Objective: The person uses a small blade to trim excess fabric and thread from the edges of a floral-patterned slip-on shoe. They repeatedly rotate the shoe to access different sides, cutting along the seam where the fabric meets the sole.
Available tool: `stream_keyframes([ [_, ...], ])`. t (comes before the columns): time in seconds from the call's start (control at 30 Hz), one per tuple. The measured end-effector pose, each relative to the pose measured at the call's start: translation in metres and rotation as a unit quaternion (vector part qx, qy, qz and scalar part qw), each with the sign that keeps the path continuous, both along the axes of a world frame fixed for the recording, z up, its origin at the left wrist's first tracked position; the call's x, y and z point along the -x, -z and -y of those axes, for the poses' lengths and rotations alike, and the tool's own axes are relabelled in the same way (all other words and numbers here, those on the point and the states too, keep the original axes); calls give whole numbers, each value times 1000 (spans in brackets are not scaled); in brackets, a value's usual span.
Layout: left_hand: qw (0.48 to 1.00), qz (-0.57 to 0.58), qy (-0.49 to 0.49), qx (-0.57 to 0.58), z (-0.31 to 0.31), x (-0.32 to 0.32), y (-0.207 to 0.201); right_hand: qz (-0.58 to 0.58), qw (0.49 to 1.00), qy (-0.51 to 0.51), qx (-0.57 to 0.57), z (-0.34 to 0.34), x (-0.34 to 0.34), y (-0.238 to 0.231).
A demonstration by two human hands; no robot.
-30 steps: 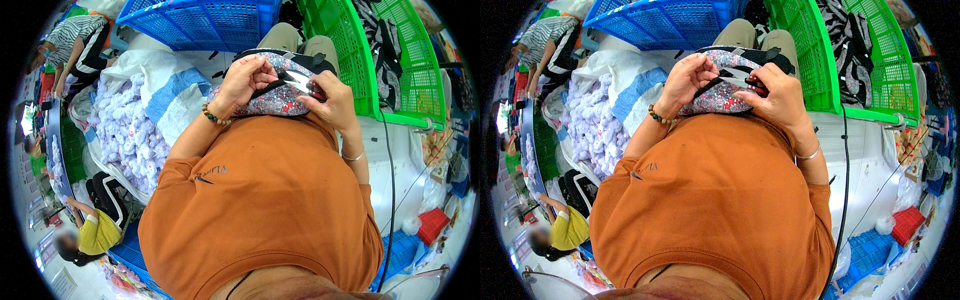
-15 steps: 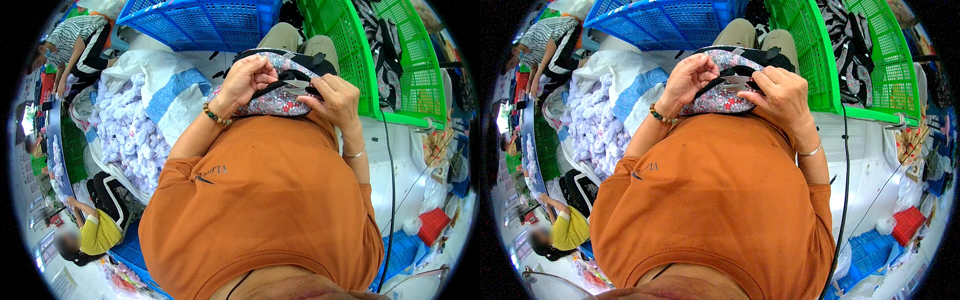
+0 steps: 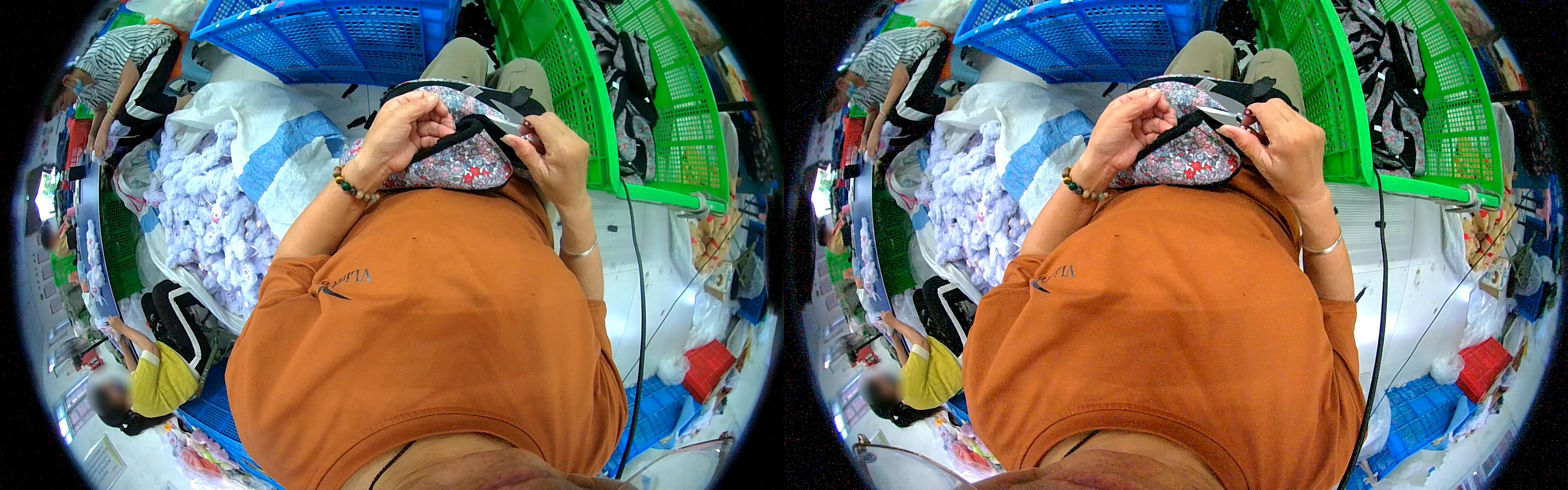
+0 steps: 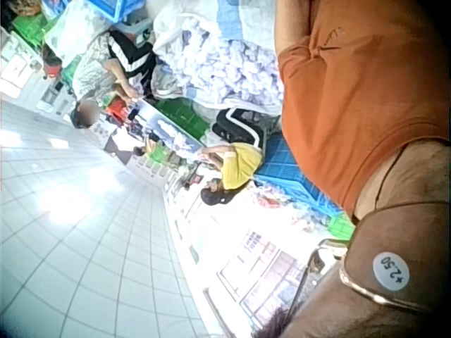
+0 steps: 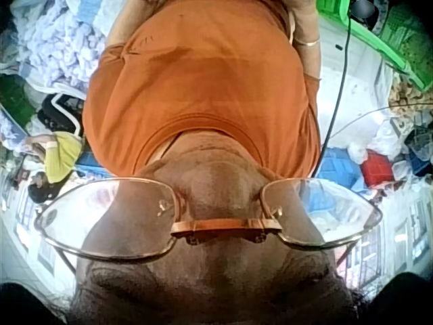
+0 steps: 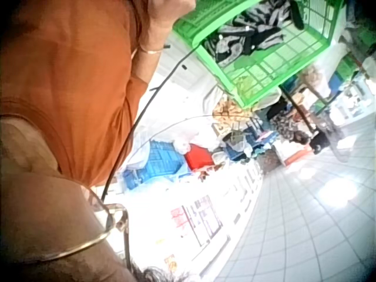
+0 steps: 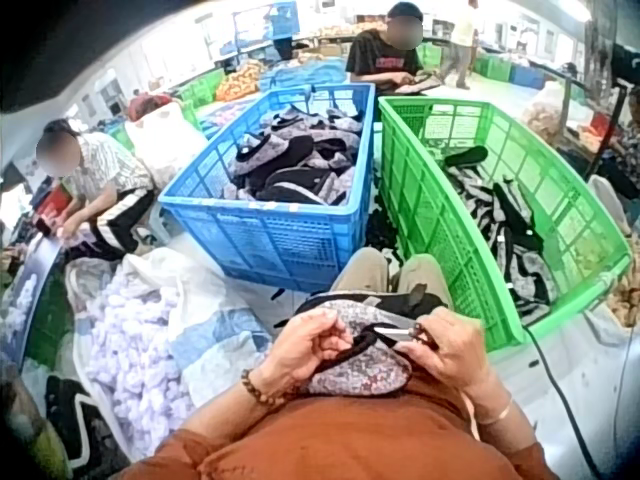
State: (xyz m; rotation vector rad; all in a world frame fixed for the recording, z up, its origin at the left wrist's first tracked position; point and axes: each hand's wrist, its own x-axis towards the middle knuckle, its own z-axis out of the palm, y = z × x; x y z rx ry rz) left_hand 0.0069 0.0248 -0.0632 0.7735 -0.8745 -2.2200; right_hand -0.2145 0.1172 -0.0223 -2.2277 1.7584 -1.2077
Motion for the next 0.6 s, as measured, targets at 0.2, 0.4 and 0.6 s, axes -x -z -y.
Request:
stream_keyframes([
  [0.2,1000,-10,22,17,3,-3,3,111,964,-119,-210,-5,-1,14],
  [0.4,995,-46,29,87,16,-12,-4,249,901,-162,-316,-7,2,17],
  [0.6,844,177,161,480,33,-12,-25,200,946,-194,-168,-1,1,29],
])
